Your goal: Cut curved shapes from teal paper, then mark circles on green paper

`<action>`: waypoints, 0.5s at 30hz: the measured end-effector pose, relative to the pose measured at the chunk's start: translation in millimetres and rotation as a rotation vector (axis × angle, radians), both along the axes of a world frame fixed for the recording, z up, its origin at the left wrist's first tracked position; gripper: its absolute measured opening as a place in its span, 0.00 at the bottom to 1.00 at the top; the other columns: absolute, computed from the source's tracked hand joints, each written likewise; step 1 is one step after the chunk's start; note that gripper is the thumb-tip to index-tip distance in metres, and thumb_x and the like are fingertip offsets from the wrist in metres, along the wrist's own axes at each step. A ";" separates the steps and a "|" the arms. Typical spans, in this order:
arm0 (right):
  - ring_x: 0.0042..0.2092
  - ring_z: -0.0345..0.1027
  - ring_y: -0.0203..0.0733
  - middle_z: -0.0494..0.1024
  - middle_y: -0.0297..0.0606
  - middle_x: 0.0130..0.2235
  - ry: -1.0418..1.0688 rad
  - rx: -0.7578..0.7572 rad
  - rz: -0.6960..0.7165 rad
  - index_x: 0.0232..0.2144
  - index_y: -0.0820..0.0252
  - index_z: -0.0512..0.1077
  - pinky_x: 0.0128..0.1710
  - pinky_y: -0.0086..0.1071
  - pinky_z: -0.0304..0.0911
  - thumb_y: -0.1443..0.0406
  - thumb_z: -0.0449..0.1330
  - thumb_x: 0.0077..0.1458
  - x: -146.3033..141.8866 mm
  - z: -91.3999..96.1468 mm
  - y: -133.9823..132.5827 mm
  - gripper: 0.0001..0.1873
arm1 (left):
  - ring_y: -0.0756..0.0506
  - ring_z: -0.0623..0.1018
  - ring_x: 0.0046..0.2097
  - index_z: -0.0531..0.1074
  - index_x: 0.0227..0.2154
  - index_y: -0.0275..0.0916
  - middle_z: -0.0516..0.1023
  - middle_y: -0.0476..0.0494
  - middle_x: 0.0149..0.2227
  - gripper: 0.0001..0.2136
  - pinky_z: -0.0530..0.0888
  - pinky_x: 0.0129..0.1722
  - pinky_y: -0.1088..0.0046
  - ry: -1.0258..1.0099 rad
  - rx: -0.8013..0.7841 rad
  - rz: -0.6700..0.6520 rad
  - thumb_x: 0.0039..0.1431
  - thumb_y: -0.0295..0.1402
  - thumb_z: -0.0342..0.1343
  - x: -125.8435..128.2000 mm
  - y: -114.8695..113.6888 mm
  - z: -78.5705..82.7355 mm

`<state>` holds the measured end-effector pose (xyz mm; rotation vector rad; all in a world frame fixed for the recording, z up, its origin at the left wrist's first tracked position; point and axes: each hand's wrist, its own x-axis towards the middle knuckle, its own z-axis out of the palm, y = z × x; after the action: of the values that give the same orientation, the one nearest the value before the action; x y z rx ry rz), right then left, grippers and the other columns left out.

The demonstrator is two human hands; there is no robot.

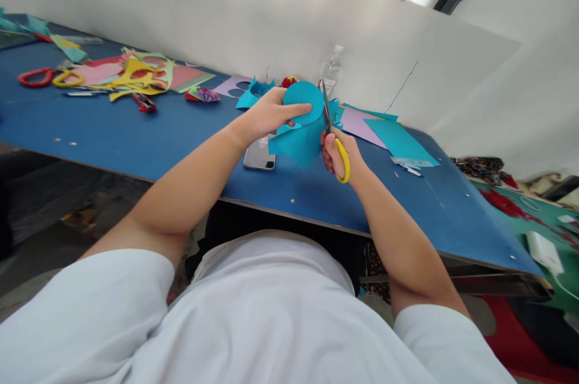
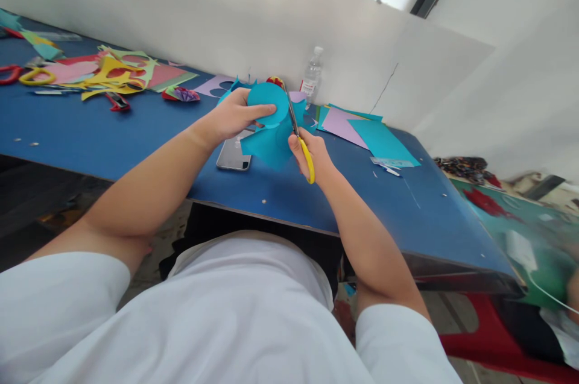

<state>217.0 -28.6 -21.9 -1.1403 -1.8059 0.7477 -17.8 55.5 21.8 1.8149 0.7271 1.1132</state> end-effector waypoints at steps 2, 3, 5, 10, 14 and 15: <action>0.19 0.58 0.39 0.61 0.26 0.22 0.029 0.010 -0.002 0.37 0.48 0.66 0.19 0.36 0.58 0.15 0.55 0.57 -0.4 -0.1 -0.1 0.47 | 0.51 0.71 0.27 0.70 0.25 0.41 0.72 0.48 0.25 0.18 0.67 0.25 0.75 -0.003 0.008 0.006 0.66 0.36 0.73 -0.2 -0.5 1.2; 0.19 0.58 0.38 0.61 0.25 0.22 0.043 0.014 -0.004 0.37 0.49 0.66 0.19 0.36 0.58 0.15 0.56 0.56 -0.6 0.0 -0.1 0.47 | 0.51 0.71 0.28 0.71 0.25 0.40 0.72 0.48 0.25 0.18 0.68 0.26 0.75 -0.007 0.013 0.007 0.66 0.36 0.73 -0.4 -1.0 2.0; 0.18 0.58 0.37 0.62 0.25 0.21 0.050 0.014 0.002 0.36 0.49 0.66 0.18 0.36 0.57 0.14 0.56 0.55 -1.3 0.3 -0.3 0.48 | 0.51 0.71 0.28 0.71 0.26 0.40 0.73 0.49 0.26 0.17 0.70 0.28 0.74 -0.014 0.014 0.004 0.66 0.36 0.72 -0.9 -2.6 3.4; 0.17 0.58 0.37 0.61 0.25 0.21 0.067 0.015 -0.004 0.34 0.49 0.66 0.17 0.36 0.57 0.13 0.58 0.52 -2.5 1.5 -0.7 0.49 | 0.51 0.71 0.29 0.72 0.28 0.40 0.71 0.50 0.27 0.15 0.71 0.31 0.74 -0.014 -0.002 -0.003 0.66 0.36 0.71 -2.1 -5.9 6.1; 0.17 0.58 0.36 0.61 0.26 0.21 0.062 0.006 -0.010 0.32 0.49 0.65 0.16 0.36 0.56 0.13 0.58 0.52 -2.3 2.6 -1.9 0.49 | 0.52 0.70 0.30 0.71 0.28 0.40 0.70 0.51 0.27 0.15 0.72 0.34 0.72 -0.004 -0.006 0.002 0.66 0.34 0.70 -2.8 -8.4 8.8; 0.17 0.58 0.36 0.61 0.26 0.21 0.059 0.005 -0.012 0.32 0.49 0.65 0.16 0.36 0.56 0.13 0.58 0.51 -2.2 2.9 -2.2 0.49 | 0.51 0.70 0.30 0.71 0.28 0.39 0.70 0.50 0.28 0.14 0.73 0.34 0.72 -0.001 -0.008 0.006 0.66 0.34 0.70 -3.0 -9.2 9.7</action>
<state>214.9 -30.9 -19.0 -1.1137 -1.7500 0.7621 -20.8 46.3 31.5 1.8065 0.7351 1.1138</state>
